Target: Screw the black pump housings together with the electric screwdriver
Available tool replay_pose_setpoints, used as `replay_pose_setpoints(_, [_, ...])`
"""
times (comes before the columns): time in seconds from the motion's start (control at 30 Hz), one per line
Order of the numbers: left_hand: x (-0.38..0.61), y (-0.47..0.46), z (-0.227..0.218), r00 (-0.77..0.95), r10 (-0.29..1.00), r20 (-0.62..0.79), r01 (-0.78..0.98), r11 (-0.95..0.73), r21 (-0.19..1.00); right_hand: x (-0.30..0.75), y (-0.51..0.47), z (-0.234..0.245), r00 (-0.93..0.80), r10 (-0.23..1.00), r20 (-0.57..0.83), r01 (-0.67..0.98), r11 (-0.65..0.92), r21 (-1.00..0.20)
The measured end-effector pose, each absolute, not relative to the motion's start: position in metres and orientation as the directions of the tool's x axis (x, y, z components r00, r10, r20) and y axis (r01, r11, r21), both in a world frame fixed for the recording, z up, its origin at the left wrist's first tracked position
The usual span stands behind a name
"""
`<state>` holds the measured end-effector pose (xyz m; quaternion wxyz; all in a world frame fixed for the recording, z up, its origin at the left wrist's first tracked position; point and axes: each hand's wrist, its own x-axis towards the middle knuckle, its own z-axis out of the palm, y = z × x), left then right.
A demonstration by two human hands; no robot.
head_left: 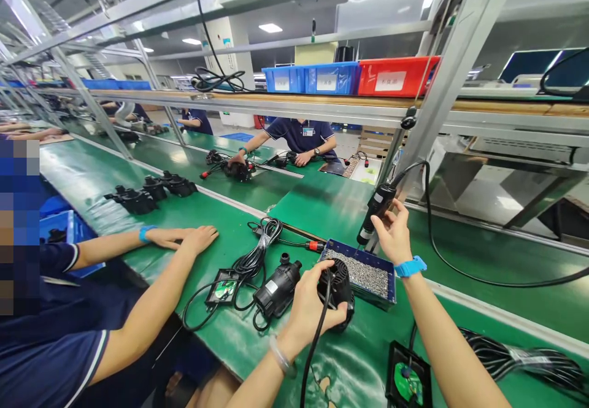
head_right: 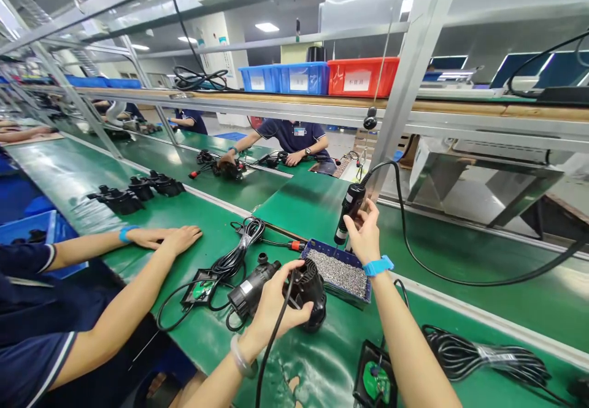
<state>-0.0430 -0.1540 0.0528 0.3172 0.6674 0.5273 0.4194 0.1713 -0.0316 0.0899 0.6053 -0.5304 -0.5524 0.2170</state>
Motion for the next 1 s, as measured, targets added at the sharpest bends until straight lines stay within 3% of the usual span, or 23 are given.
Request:
replay_pose_setpoints(0.13, [-0.038,-0.157,0.053,0.157,0.951,0.265,0.520,-0.308,0.797,0.172,-0.046,0.086,0.344,0.817,0.464,0.320,0.363,-0.875])
replay_pose_setpoints(0.27, [-0.041,-0.159,0.050,0.205,0.946,0.253,0.568,-0.325,0.756,0.176,-0.064,0.091,0.287,0.869,0.403,0.181,0.364,-0.914])
replay_pose_setpoints(0.43, [-0.069,-0.141,0.041,0.341,0.868,0.361,0.404,-0.482,0.777,0.171,-0.094,0.105,0.154,0.939,0.307,-0.064,0.320,-0.945])
replay_pose_setpoints(0.67, [-0.104,-0.106,0.043,0.614,0.753,0.237,0.205,-0.443,0.873,0.160,-0.121,0.114,0.025,0.963,0.268,-0.208,0.267,-0.941])
replay_pose_setpoints(1.0, [-0.101,-0.103,0.046,0.599,0.773,0.208,0.195,-0.393,0.899,0.156,-0.127,0.110,-0.004,0.963,0.271,-0.280,0.259,-0.924])
